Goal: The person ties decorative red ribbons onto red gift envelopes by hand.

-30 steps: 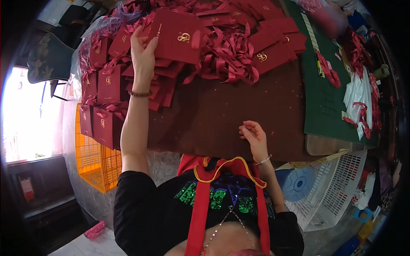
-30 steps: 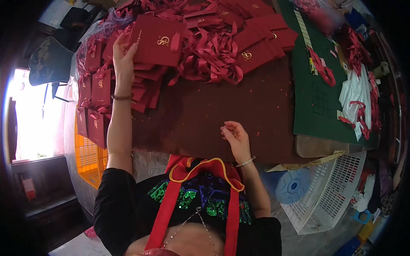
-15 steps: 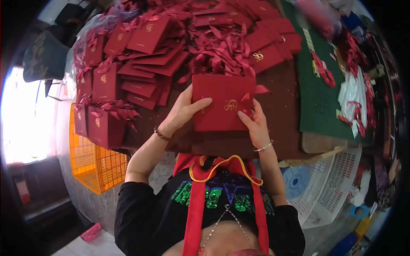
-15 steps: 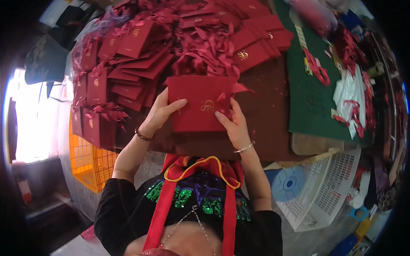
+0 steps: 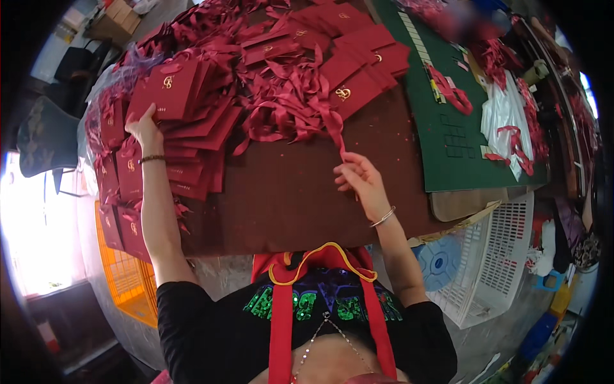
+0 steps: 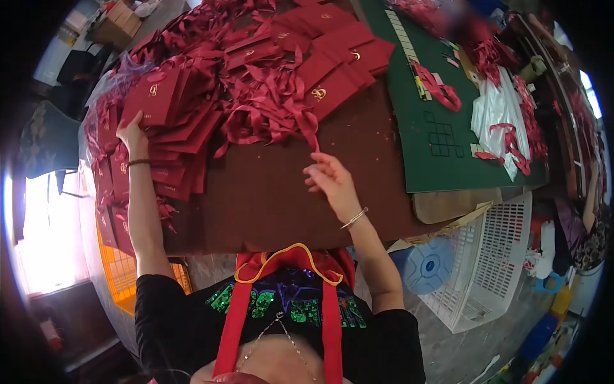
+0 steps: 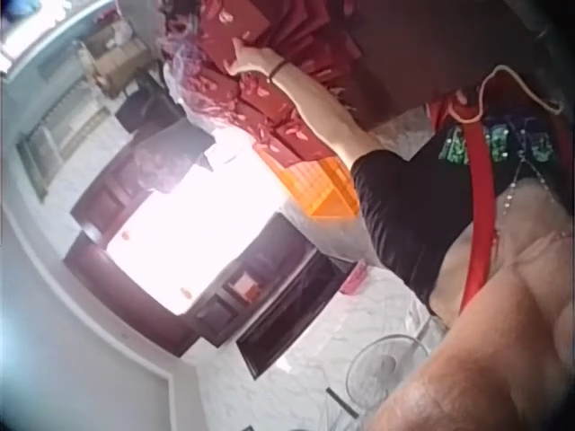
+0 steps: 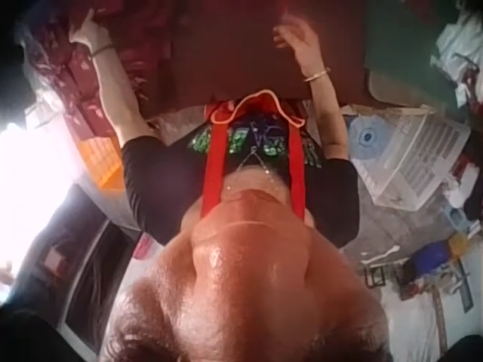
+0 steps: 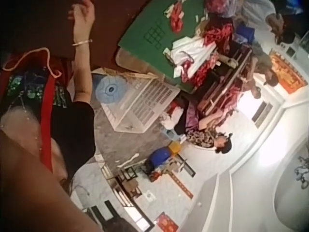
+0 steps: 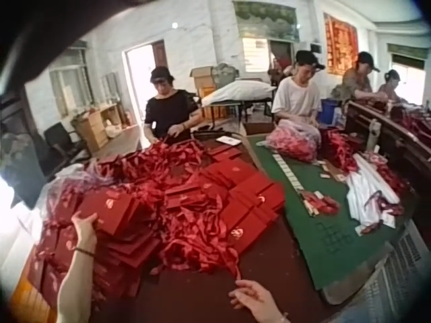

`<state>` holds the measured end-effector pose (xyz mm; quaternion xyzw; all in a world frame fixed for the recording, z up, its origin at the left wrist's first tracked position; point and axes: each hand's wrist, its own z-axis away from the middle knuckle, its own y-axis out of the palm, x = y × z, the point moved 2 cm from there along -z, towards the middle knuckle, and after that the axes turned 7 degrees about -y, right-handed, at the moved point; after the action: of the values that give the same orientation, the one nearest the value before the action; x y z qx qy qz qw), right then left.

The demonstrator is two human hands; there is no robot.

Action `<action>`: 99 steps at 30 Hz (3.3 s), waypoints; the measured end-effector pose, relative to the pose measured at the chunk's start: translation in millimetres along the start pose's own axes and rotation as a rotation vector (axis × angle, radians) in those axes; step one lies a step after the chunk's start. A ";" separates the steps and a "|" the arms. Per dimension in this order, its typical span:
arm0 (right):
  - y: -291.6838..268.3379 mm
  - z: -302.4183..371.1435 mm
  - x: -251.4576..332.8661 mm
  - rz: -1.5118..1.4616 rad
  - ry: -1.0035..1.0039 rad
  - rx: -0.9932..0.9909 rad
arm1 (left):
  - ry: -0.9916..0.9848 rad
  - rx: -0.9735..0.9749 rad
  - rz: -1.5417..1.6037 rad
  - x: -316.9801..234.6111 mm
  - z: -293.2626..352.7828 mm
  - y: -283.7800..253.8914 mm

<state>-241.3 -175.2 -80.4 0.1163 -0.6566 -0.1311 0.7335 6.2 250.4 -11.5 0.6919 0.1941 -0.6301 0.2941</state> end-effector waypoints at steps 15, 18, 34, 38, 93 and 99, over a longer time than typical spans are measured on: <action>-61.3 -163.7 8.8 -0.214 -0.141 -0.464 | 0.647 0.887 -1.058 77.6 242.4 96.4; -76.6 -168.2 11.5 -0.127 -0.142 -0.468 | 0.762 0.870 -1.181 84.6 242.8 117.3; -95.4 -141.5 34.3 0.381 -0.253 -0.608 | 0.964 0.849 -0.982 65.9 218.3 116.0; -100.7 -133.8 23.2 0.340 -0.209 -0.542 | 1.069 1.396 -0.774 40.7 290.2 112.4; 15.3 5.6 -8.6 1.257 -0.368 0.295 | -0.406 0.886 -0.528 -20.2 264.5 -4.5; 19.8 21.4 -1.7 1.221 -0.310 0.240 | -0.326 1.131 -0.547 57.9 319.8 -2.8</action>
<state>-262.0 -156.1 -72.9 -0.2175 -0.7133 0.3694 0.5545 -230.5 38.2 -79.5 0.5612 -0.0458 -0.7841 -0.2611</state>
